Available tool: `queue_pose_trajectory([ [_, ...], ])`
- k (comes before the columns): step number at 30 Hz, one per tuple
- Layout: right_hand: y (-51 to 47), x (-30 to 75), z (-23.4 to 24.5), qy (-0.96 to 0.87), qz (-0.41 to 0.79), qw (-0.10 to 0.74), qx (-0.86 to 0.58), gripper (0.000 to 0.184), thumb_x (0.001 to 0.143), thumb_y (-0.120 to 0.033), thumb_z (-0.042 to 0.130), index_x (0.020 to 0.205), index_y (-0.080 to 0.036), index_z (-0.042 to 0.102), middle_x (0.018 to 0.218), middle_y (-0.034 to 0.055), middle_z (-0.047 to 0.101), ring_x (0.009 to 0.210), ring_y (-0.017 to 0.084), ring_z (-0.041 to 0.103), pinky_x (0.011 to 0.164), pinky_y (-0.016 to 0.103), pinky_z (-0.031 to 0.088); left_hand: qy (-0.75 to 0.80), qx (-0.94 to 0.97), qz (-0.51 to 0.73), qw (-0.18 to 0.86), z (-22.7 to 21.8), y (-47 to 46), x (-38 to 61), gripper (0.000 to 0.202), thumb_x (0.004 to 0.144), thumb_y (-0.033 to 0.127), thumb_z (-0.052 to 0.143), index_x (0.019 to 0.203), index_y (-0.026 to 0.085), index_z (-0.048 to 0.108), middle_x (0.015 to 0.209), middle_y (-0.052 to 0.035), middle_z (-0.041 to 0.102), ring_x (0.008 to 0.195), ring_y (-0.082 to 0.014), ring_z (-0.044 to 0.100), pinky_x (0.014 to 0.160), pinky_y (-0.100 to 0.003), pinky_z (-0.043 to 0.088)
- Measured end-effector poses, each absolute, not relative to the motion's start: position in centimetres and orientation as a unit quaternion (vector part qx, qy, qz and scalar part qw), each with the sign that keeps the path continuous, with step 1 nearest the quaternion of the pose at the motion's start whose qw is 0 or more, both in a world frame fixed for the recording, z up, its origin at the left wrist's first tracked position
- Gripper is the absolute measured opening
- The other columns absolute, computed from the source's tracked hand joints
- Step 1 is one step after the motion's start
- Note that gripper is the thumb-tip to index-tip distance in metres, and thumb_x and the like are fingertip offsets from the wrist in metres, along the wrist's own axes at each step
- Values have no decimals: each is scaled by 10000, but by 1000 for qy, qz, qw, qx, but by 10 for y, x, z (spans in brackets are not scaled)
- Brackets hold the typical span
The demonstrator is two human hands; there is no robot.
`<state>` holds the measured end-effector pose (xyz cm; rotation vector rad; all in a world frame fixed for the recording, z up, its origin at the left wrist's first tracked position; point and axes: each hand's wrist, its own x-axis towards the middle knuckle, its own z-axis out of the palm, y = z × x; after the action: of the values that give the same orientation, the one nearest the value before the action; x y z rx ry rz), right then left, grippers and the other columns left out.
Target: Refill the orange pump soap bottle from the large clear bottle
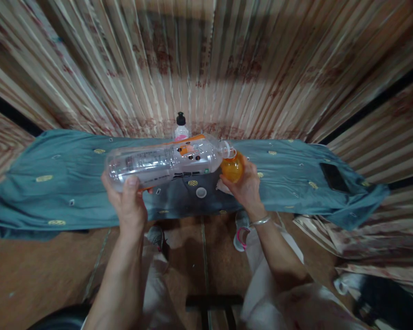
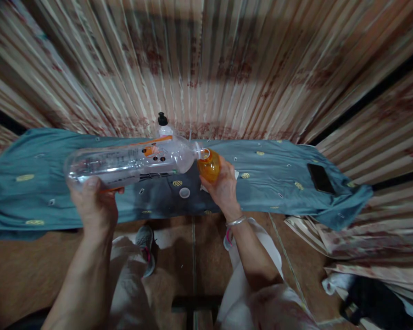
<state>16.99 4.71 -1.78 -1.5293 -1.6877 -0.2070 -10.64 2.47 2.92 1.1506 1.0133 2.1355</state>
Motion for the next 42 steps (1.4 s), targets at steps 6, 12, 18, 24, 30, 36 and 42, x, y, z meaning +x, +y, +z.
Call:
queue_pose_trajectory([
  [6,47,169,-18,-667,-83,420,-609,818,739,-426,769,1413,-142,403,1216,167,628,1117,308,576,963,502,510,352,428,790,260,30,23,-106,494,672,437,758,1070,198,590,874,-21,555,599,-109,516,392,-179,393],
  [12,47,169,-17,-671,-85,411,-611,796,748,-405,770,1403,-145,401,1237,164,625,1116,307,583,962,500,514,352,421,792,267,32,24,-105,475,657,409,768,1045,198,595,883,-23,547,615,-112,515,401,-174,382],
  [18,47,169,-14,-670,-82,413,-611,825,705,-332,818,1393,-123,413,1216,166,632,1126,301,581,966,480,523,357,425,794,248,34,29,-106,507,612,429,762,1036,210,592,900,-21,549,595,-106,498,369,-174,388],
  [24,47,168,-11,-666,-64,408,-621,810,707,-327,820,1387,-131,426,1234,170,620,1141,311,580,964,479,527,352,421,794,259,37,29,-106,463,569,393,767,965,209,612,889,-14,537,611,-109,504,374,-163,376],
  [30,48,168,-12,-666,-65,417,-615,803,714,-325,812,1387,-131,418,1230,169,631,1147,313,583,973,489,521,357,426,791,256,39,28,-105,447,574,389,755,962,213,618,912,-30,576,635,-119,509,370,-156,371],
  [36,48,168,-13,-666,-65,414,-616,814,709,-328,815,1389,-133,412,1237,166,633,1151,311,586,975,489,524,356,424,792,258,40,27,-104,438,571,391,757,947,209,624,887,-26,560,613,-118,502,362,-165,369],
  [42,47,167,-12,-665,-67,414,-618,801,725,-316,801,1398,-139,404,1245,160,630,1165,299,577,987,476,518,359,425,790,259,41,26,-103,431,588,383,748,964,213,622,931,-35,570,650,-120,497,381,-154,364],
])
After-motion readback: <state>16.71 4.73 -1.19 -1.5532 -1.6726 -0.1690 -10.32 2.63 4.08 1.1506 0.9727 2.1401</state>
